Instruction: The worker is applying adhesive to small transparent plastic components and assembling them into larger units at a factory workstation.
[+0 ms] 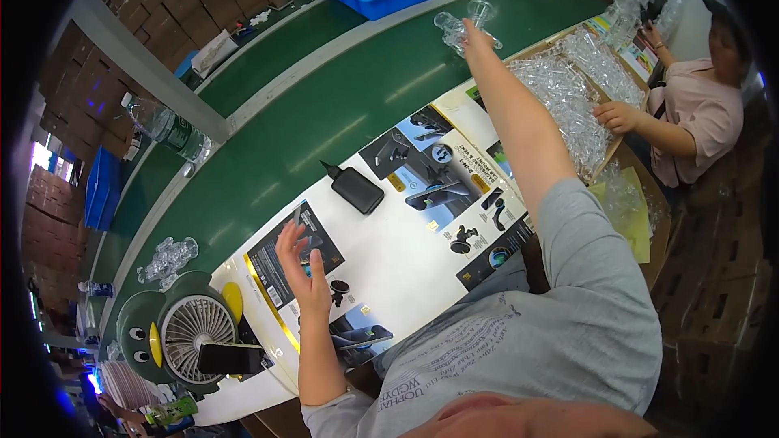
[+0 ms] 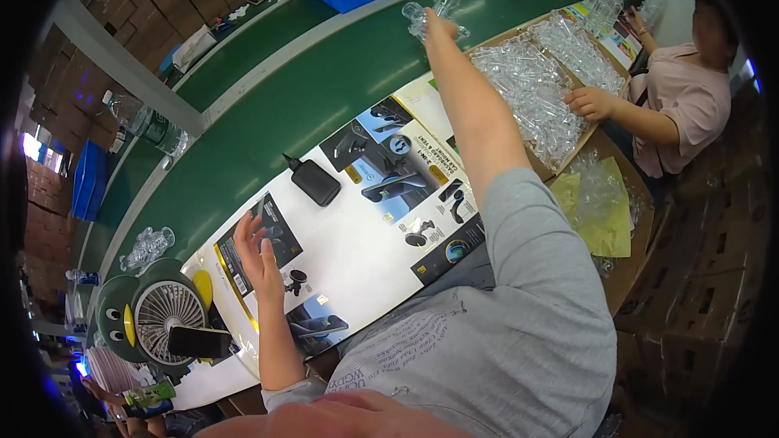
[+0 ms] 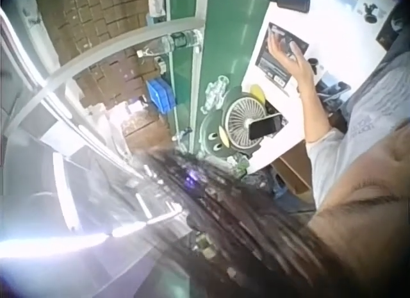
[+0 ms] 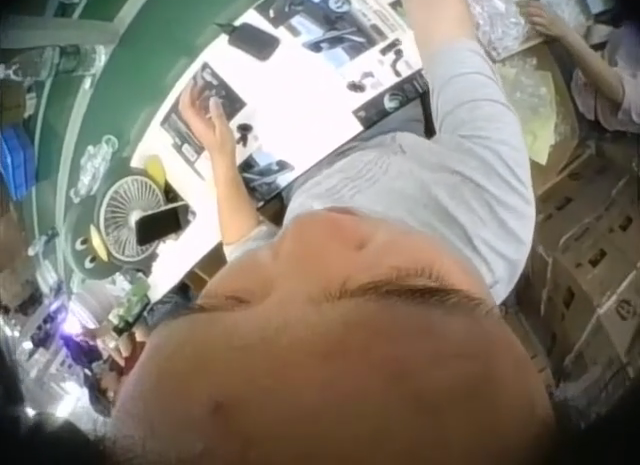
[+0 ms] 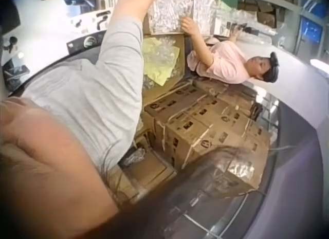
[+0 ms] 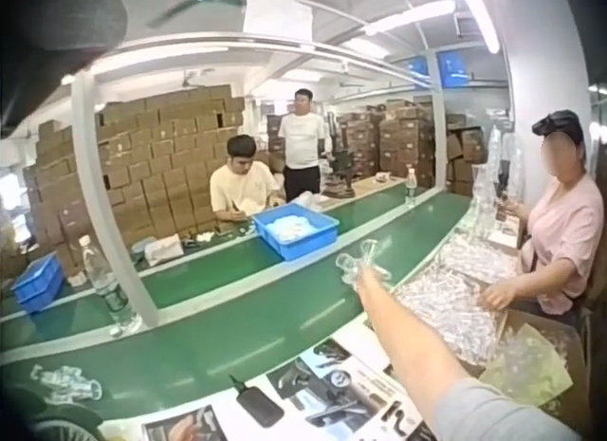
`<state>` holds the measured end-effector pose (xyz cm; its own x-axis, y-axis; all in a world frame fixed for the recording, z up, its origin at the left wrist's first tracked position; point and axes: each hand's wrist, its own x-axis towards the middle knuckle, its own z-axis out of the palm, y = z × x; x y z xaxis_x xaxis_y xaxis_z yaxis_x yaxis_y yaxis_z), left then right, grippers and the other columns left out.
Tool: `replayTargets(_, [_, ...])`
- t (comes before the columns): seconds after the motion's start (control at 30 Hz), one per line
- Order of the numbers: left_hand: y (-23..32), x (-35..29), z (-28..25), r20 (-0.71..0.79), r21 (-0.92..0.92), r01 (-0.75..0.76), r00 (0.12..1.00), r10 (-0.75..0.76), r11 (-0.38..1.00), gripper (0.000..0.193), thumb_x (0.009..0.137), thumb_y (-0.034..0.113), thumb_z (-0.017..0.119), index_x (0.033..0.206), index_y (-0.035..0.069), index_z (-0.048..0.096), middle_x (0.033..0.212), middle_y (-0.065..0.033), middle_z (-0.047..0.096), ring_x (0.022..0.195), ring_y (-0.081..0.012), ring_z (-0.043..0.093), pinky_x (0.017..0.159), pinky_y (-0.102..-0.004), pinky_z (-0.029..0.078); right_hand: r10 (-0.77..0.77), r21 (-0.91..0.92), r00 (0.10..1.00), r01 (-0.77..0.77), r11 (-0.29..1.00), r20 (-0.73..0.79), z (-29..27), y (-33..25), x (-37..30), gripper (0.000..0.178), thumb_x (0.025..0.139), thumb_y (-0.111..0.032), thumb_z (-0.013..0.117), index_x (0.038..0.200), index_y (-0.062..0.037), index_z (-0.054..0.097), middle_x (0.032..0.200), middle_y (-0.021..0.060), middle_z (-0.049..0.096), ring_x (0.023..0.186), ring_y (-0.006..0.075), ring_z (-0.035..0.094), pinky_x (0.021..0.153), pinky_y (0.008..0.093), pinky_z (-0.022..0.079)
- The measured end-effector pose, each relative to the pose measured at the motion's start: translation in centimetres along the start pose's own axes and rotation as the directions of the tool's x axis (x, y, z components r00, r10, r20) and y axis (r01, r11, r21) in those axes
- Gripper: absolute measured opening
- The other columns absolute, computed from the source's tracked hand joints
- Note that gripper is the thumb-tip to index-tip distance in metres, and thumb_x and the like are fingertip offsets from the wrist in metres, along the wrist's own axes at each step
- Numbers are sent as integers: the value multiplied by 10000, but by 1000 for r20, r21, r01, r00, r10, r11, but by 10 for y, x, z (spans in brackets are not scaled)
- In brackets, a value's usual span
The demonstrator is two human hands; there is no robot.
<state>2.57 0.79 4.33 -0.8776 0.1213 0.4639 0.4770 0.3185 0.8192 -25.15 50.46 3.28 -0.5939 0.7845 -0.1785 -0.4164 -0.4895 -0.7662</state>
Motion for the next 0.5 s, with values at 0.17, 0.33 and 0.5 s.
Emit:
replayTargets(0.17, [-12,-4,-7,-70,-10,50,996,-51,999,369,910,146,417,1246,-7,411,1247,-134,451,1140,-232,462,946,-344,366,132,-211,936,-64,975,328,14,32,-121,258,769,-160,687,941,-5,571,828,84,602,718,159,576,624,258,477])
replayTargets(0.33, [-13,2,-12,45,-555,358,915,-402,751,426,924,161,407,1294,-41,348,1290,-190,420,1201,-261,420,995,-351,337,233,-258,675,-66,964,700,-10,13,-305,397,789,-155,668,1117,19,528,1042,96,583,887,168,588,772,277,477])
replayTargets(0.5, [-23,4,-21,290,-939,342,813,-505,12,599,921,446,362,1336,23,274,1344,-189,352,1244,-302,350,1041,-419,278,23,-47,43,716,696,999,-56,19,-385,650,591,-108,774,1194,-107,533,1152,96,555,958,242,592,828,331,482])
